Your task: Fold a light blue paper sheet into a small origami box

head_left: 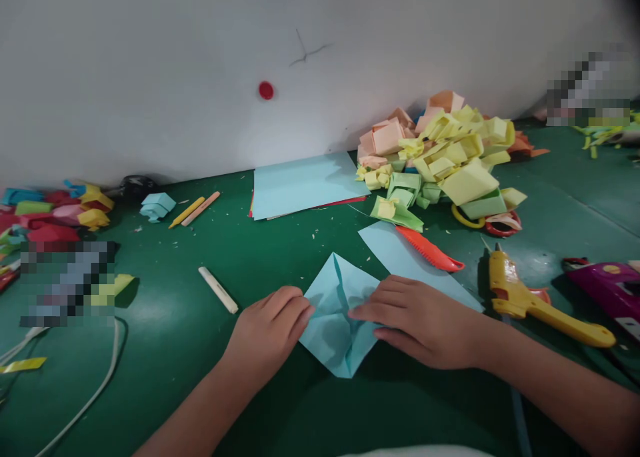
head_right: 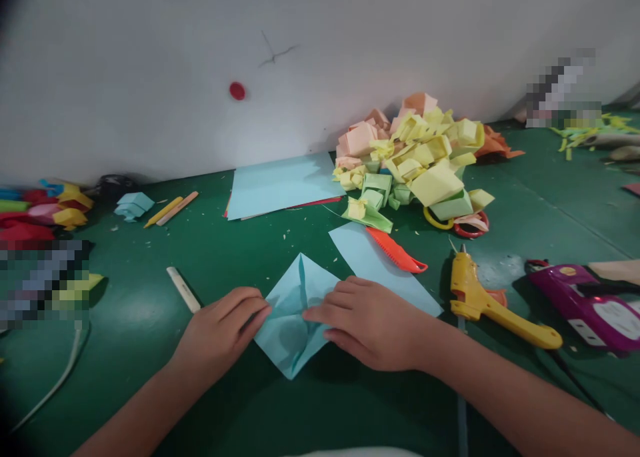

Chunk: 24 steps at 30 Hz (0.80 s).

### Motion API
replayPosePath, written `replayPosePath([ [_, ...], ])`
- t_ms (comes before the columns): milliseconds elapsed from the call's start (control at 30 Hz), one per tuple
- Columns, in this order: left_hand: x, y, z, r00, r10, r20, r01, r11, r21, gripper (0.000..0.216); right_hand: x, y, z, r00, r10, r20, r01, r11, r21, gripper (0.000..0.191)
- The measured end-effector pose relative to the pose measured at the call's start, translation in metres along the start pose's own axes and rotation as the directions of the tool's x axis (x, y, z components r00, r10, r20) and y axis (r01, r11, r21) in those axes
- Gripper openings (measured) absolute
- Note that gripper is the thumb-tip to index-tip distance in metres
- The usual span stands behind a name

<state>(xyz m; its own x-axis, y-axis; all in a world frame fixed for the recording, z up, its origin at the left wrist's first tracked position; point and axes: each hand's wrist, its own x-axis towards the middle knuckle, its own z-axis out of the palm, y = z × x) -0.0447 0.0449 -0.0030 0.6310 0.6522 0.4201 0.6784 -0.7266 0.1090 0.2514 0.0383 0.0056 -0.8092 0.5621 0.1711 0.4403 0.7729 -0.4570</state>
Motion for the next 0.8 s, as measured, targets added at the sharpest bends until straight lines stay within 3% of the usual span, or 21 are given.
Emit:
replayPosePath([
  [100, -0.001, -0.006, 0.0, 0.982, -0.186, -0.006, 0.186, 0.982, -0.032, 0.028, 0.003, -0.001, 0.005, 0.998, 0.022, 0.051, -0.018, 0.997, -0.075, 0.044],
  [233, -0.002, -0.015, 0.003, 0.953, -0.294, -0.068, 0.301, 0.941, 0.151, 0.021, 0.005, 0.002, 0.01, 0.999, 0.035, 0.029, -0.032, 0.994, -0.106, 0.032],
  [367, -0.001, -0.011, 0.004, 0.969, -0.088, -0.229, 0.168, 0.92, 0.354, 0.039, 0.006, 0.002, 0.013, 0.999, 0.005, -0.037, -0.009, 0.994, -0.113, 0.025],
  [433, -0.001, -0.007, 0.003, 0.97, 0.02, -0.244, 0.087, 0.904, 0.419, 0.048, 0.005, 0.0, 0.01, 0.995, -0.012, -0.099, 0.0, 0.993, -0.116, 0.022],
  [533, -0.002, -0.005, 0.002, 0.993, 0.098, -0.072, -0.06, 0.908, 0.416, 0.04, 0.002, -0.006, -0.003, 0.984, -0.055, -0.171, 0.056, 0.998, 0.005, 0.015],
  [633, -0.004, -0.01, 0.004, 0.975, 0.185, 0.122, -0.215, 0.924, 0.316, 0.042, -0.002, -0.01, -0.018, 0.972, -0.157, -0.173, 0.199, 0.944, 0.263, 0.012],
  [700, -0.005, -0.013, 0.004, 0.971, 0.183, 0.153, -0.22, 0.934, 0.283, 0.045, -0.004, -0.011, -0.024, 0.976, -0.188, -0.107, 0.215, 0.899, 0.381, 0.012],
  [800, -0.005, -0.012, 0.001, 0.984, 0.073, 0.163, -0.12, 0.946, 0.301, 0.04, -0.008, -0.008, -0.022, 0.988, -0.156, 0.015, 0.139, 0.915, 0.38, 0.016],
])
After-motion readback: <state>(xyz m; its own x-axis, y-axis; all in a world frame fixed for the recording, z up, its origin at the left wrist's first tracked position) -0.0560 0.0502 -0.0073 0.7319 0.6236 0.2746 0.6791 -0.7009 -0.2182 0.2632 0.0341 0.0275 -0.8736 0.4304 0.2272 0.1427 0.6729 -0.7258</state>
